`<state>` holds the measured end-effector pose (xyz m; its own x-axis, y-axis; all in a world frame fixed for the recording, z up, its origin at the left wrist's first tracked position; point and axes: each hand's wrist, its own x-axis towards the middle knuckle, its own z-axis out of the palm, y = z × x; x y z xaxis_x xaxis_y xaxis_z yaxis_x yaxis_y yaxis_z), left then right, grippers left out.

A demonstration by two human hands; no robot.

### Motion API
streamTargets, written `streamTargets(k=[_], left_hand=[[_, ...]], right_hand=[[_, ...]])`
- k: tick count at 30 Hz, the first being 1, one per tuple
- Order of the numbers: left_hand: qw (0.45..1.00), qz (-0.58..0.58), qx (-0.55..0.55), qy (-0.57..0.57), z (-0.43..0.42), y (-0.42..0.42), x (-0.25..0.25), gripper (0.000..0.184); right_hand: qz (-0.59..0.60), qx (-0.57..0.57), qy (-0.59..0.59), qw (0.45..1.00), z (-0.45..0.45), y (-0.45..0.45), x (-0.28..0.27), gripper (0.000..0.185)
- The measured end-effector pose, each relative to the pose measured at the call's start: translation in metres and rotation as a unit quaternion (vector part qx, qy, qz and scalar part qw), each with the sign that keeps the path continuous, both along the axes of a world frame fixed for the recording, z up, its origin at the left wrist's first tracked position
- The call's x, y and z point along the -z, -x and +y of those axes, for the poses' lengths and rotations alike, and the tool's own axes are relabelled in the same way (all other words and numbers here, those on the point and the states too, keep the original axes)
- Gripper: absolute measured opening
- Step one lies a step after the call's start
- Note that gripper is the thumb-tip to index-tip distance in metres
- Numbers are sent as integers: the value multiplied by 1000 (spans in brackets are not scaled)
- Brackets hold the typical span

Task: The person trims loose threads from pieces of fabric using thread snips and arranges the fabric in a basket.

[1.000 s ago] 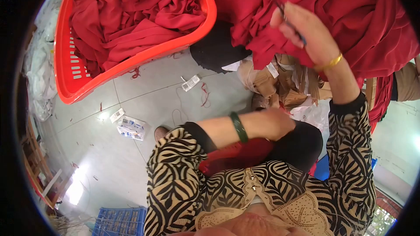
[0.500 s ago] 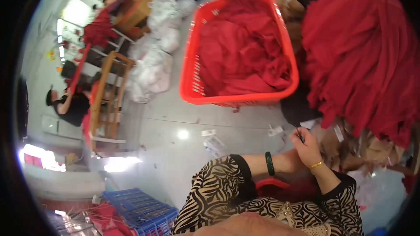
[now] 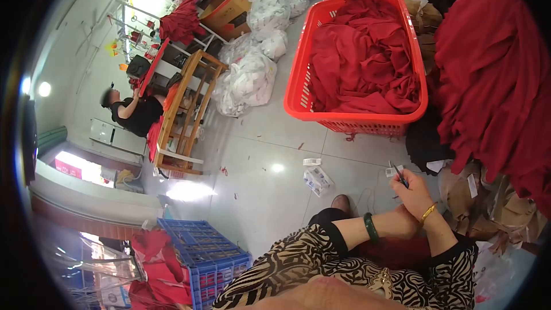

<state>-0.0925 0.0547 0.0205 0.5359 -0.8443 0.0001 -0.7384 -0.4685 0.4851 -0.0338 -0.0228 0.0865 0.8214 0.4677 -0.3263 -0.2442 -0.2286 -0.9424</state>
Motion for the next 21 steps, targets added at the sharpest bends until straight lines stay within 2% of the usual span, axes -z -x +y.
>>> streamTargets(k=[1, 2, 4, 7, 10, 11, 13, 16, 19, 21], left_hand=[[1000, 20, 11, -3, -2, -2, 1, 31], [998, 40, -38, 28, -8, 1, 0, 29], [984, 81, -135, 85, -22, 14, -7, 25], [985, 170, -31, 24, -23, 13, -14, 18], [989, 84, -53, 106, -18, 21, 19, 15], [987, 111, -64, 97, -15, 18, 12, 16], [979, 166, -85, 78, -3, 10, -7, 19], [966, 220, -120, 68, -9, 12, 18, 20], [957, 263, -116, 27, -8, 7, -2, 21], [947, 286, -134, 54, -6, 7, -9, 23]], right_hand=[[-7, 7, -8, 1000, 0, 0, 7, 12], [-14, 16, -18, 1000, -1, -1, 11, 12], [61, 54, -48, 995, 3, -2, 8, 14], [158, 99, -131, 974, 9, -1, 2, 23], [232, 116, -181, 949, 9, 2, -1, 32], [252, 118, -191, 941, 9, 2, -2, 35], [245, 107, -164, 949, 9, 4, 5, 34], [228, 94, -147, 958, 7, 3, 18, 36], [214, 80, -155, 961, 3, 4, 19, 38], [212, 84, -163, 960, 3, 6, 18, 38]])
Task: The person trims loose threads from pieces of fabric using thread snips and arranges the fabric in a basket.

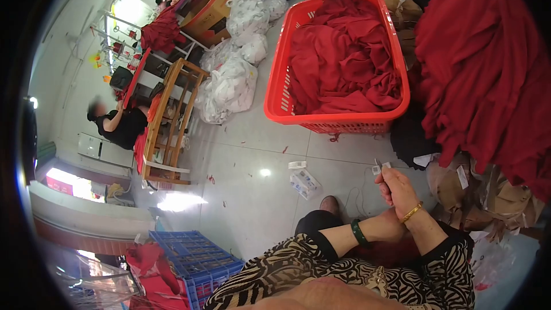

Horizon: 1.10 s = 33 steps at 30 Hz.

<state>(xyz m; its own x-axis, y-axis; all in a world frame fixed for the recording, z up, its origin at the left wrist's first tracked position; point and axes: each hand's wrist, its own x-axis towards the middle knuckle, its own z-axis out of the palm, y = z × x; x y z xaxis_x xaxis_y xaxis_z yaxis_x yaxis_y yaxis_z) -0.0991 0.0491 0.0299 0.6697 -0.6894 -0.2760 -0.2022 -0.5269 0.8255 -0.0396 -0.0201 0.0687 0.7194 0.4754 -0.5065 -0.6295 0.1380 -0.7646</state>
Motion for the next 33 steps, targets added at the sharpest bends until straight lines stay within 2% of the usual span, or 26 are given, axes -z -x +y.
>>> streamTargets(k=[4, 7, 11, 16, 19, 22, 25, 28, 31, 33], left_hand=[[1000, 26, -16, 4, -1, 3, 1, 26], [992, -100, -55, 50, -5, 12, 24, 14], [990, -118, -54, 53, -7, 13, 34, 14], [988, -123, -63, 68, -3, 9, 13, 13], [986, -164, -21, 33, -5, 10, 27, 13], [995, -102, -17, 9, -2, 7, 11, 13], [995, -96, -6, -4, -3, 9, 14, 14], [995, 5, 50, -82, -2, 3, -3, 24], [987, -148, -20, 60, -10, 19, 40, 21], [991, -106, 65, 38, -7, 5, 18, 16]], right_hand=[[0, 45, -6, 999, 6, 4, -6, 38], [-15, 27, 7, 1000, 3, 6, -5, 38], [9, -2, -36, 999, -4, 2, 1, 37], [30, 56, -28, 998, 3, 3, -9, 33], [19, 73, -27, 997, 5, 3, -8, 27], [29, 42, -27, 998, 2, 2, -14, 19], [40, 10, -27, 999, 3, 3, -15, 16], [16, -14, -10, 1000, 5, 6, -11, 16], [-17, -16, 41, 999, 2, 9, -13, 15], [-30, -29, 54, 998, 4, 7, -11, 14]])
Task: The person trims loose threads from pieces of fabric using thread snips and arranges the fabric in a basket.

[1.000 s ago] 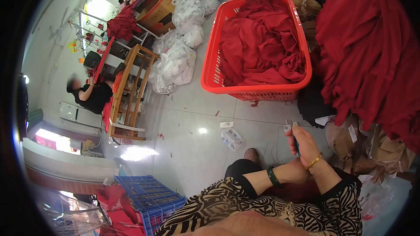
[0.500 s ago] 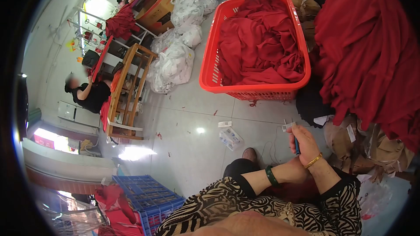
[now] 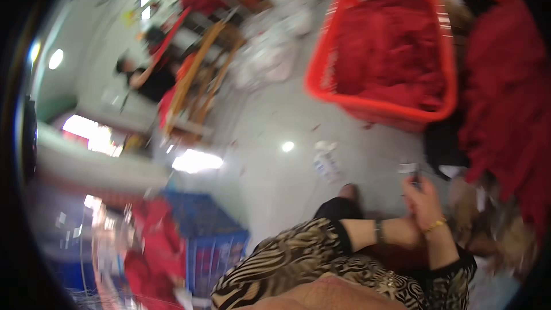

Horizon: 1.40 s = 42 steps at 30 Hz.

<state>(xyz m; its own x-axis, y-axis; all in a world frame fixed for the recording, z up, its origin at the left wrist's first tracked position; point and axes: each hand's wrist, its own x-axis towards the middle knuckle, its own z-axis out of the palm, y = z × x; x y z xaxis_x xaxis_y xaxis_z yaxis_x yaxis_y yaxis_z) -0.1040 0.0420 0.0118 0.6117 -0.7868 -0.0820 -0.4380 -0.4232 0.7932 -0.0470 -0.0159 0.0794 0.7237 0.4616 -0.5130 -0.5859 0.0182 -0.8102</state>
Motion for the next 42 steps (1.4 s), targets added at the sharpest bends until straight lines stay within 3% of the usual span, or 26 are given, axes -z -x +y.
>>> streamTargets(k=[2, 3, 4, 8, 10, 16, 21, 25, 27, 34, 38, 40, 42], left_hand=[[993, -107, 51, 22, -8, 12, 72, 12], [987, -139, 37, -70, -12, 1, 45, 13], [989, -117, 10, -92, -13, -1, 34, 14], [986, -76, -19, -147, -7, -14, -13, 18], [986, -98, -34, -132, -9, -14, -2, 19], [986, -87, -15, -144, 12, -17, -28, 16], [986, -140, -78, -47, 20, -18, -25, 12], [983, -169, -74, -1, 18, -11, 14, 16], [990, -118, -73, -32, 22, -9, -3, 16], [995, -33, -39, -85, 17, -7, -13, 18], [996, -64, -68, -6, 19, 1, -7, 19], [997, 18, -60, -53, 22, -2, -23, 19], [995, 6, -20, -101, 22, -6, -25, 19]], right_hand=[[-3, 4, -13, 1000, -4, -4, 12, 14], [-5, 16, -20, 1000, -7, -9, 16, 13], [0, 40, -26, 999, -9, -12, 22, 13], [15, 133, -41, 990, -23, -26, 29, 14], [29, 153, -61, 986, -24, -30, 30, 14], [13, 47, -33, 998, -13, -25, 22, 13], [-127, -56, 94, 986, -5, -18, 9, 12], [-283, -103, 162, 940, -7, -9, 21, 16], [-316, -137, 196, 918, -7, -5, 18, 16], [-307, -172, 199, 915, -7, -1, 0, 17], [-268, -200, 181, 925, -8, 0, 2, 18], [-240, -196, 174, 935, -6, 2, -4, 18], [-248, -173, 161, 939, -7, 3, 4, 18]])
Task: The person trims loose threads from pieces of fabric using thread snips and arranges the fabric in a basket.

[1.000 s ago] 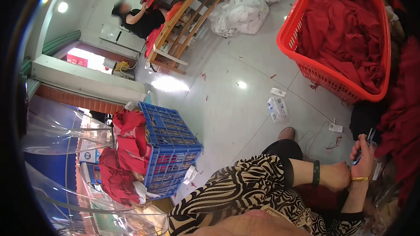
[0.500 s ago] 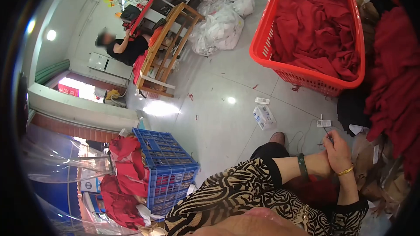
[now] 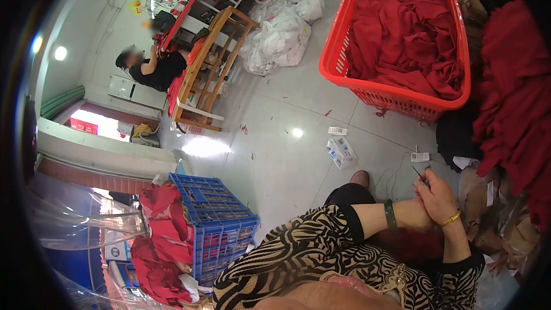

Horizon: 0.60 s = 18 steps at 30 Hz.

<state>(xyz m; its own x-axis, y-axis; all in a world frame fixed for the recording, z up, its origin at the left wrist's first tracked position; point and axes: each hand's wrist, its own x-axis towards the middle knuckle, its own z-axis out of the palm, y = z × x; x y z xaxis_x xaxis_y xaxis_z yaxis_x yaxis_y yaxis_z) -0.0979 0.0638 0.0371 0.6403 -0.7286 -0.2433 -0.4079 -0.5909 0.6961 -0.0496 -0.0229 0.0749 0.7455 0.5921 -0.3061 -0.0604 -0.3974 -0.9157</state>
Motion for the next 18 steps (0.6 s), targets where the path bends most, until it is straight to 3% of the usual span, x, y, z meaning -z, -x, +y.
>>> streamTargets(k=[1, 4, 10, 13, 18], left_hand=[[999, -4, 20, -25, -1, -1, 0, 19], [998, -23, -2, 59, -7, 10, 42, 18], [982, -87, -58, 159, -15, 5, 8, 14], [1000, 1, 16, -17, -10, -16, -46, 12], [985, -113, 123, -51, -11, -8, 15, 7]], right_hand=[[-4, 9, -10, 1000, -1, 1, 3, 18], [1, 33, -2, 999, -2, 9, 2, 17], [90, 124, -108, 982, -4, 8, -1, 15], [173, 248, -200, 932, -9, -2, -14, 13], [260, 293, -217, 894, -15, -2, 8, 14]])
